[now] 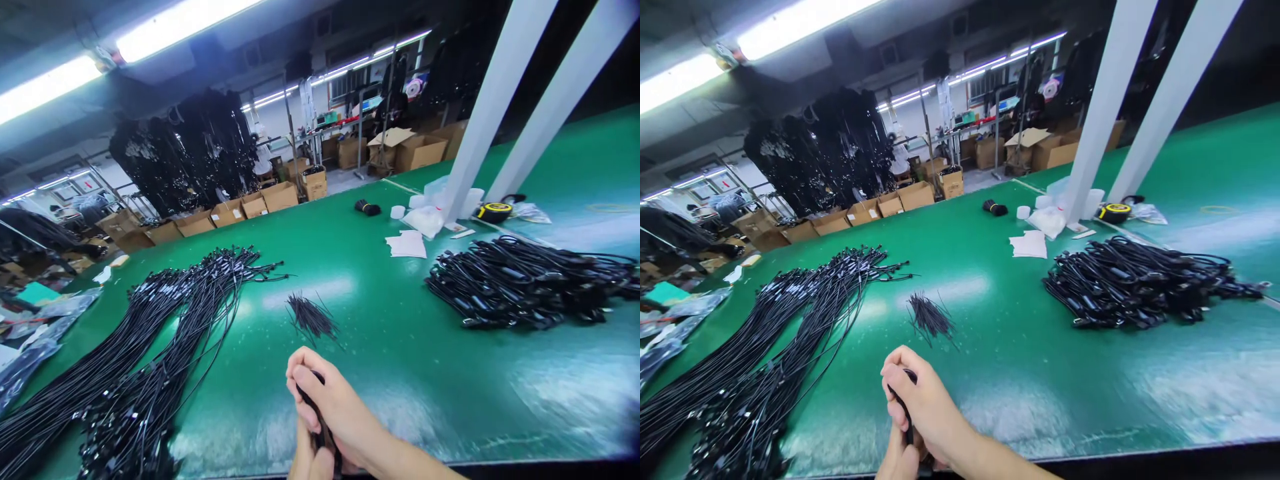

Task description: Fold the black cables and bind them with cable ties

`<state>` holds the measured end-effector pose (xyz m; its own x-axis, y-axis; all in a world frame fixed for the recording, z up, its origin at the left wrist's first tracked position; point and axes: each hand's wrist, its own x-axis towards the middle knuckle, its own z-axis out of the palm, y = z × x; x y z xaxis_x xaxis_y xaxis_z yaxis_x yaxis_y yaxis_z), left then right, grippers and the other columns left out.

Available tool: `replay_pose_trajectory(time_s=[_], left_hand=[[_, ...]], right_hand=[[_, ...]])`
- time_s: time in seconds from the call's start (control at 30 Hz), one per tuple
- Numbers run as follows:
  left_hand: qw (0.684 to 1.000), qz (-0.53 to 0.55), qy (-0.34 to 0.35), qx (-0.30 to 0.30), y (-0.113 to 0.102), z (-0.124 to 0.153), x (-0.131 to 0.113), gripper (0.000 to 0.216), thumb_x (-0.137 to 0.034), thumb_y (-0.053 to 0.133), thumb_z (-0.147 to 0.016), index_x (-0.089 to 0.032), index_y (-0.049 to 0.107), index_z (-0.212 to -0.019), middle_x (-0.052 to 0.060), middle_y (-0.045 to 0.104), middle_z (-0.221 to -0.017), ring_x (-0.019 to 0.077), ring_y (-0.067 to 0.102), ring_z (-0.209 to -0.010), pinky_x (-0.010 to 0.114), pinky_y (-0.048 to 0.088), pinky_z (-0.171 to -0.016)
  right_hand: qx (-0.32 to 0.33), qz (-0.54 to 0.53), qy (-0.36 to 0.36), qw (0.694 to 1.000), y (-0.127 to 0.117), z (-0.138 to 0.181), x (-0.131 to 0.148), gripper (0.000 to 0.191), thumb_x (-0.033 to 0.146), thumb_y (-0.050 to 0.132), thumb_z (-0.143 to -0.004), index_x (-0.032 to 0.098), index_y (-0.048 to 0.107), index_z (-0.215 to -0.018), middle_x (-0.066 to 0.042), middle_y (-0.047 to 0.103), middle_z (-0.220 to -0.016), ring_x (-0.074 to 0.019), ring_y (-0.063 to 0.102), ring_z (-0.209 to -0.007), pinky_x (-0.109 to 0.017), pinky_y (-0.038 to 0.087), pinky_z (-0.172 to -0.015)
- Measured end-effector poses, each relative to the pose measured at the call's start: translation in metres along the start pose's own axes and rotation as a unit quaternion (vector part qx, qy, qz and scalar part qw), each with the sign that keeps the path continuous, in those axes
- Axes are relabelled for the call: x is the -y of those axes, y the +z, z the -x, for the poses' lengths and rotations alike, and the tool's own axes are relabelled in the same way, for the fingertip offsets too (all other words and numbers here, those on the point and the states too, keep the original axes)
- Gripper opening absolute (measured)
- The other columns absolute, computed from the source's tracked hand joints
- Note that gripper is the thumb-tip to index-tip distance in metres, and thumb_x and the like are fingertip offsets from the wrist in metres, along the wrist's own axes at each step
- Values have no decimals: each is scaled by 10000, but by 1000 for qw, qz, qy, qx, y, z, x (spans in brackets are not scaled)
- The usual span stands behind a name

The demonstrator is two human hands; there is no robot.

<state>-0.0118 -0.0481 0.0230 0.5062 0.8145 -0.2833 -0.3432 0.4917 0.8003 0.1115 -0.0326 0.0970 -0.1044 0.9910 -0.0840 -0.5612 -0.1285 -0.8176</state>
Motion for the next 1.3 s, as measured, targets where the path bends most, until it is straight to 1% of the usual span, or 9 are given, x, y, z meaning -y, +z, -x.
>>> replay_pose_trajectory(time_s=[0.1,0.23,0.47,0.67,0.77,0.83,0.93,1.1,1.3], left_hand=[[998,-64,-2,22,-1,-3,-4,336,-218,744,-646,-191,697,-977,91,680,-981,332,537,-1110,393,410,-894],[992,-107,-31,63,1,-7,-3,238,-356,696,-731,-155,713,-857,80,699,-780,261,620,-859,381,419,-842],[986,-63,-106,109,8,-14,-3,370,-493,733,-663,-148,631,-749,7,649,-563,112,593,-482,223,397,-516],[957,-3,-198,212,3,-19,-6,421,-473,782,-611,-105,694,-796,59,685,-673,165,648,-621,269,455,-611],[940,53,-183,282,9,-20,-3,391,-463,764,-645,-98,709,-777,67,687,-746,177,652,-747,308,455,-754],[939,108,-170,278,16,-19,-3,303,-413,745,-691,-136,696,-803,58,696,-806,198,660,-829,365,447,-827],[942,146,-174,247,22,-18,-4,232,-356,732,-725,-174,637,-832,-6,650,-692,139,649,-666,302,468,-683],[965,81,-157,193,16,-25,1,370,-425,760,-675,-158,541,-807,-66,519,-577,51,490,-497,210,406,-547],[977,32,-158,138,13,-26,10,408,-427,788,-637,-157,509,-763,-18,618,-638,88,577,-504,288,462,-616]], right_hand=[[31,14,23,999,0,-3,-3,368,534,590,-805,185,477,-776,95,412,-557,-5,223,-365,-139,143,-335],[41,30,46,998,-4,-8,-5,372,524,579,-808,180,465,-724,86,414,-573,-3,245,-364,-133,162,-325],[72,-18,97,993,-16,-14,6,252,398,489,-876,188,455,-739,88,403,-559,-9,189,-373,-117,121,-321],[154,-43,124,979,-21,-11,8,327,493,546,-846,191,463,-749,92,394,-539,-8,205,-352,-100,170,-294],[183,-84,147,968,-23,-12,8,326,485,573,-832,192,459,-746,94,390,-541,-4,191,-354,-94,171,-293],[168,-106,135,971,-27,-15,7,321,475,574,-835,189,458,-745,96,386,-552,0,170,-360,-91,159,-300],[139,-94,110,980,-35,-19,7,319,479,538,-858,188,466,-751,97,389,-558,-3,174,-357,-97,173,-301],[50,19,61,997,-42,-22,5,316,452,538,-857,170,494,-722,69,451,-559,-41,409,-404,-149,368,-389],[-27,-105,129,986,-40,-27,-8,378,535,537,-816,184,487,-684,133,244,-415,-19,83,-351,-131,77,-309]])
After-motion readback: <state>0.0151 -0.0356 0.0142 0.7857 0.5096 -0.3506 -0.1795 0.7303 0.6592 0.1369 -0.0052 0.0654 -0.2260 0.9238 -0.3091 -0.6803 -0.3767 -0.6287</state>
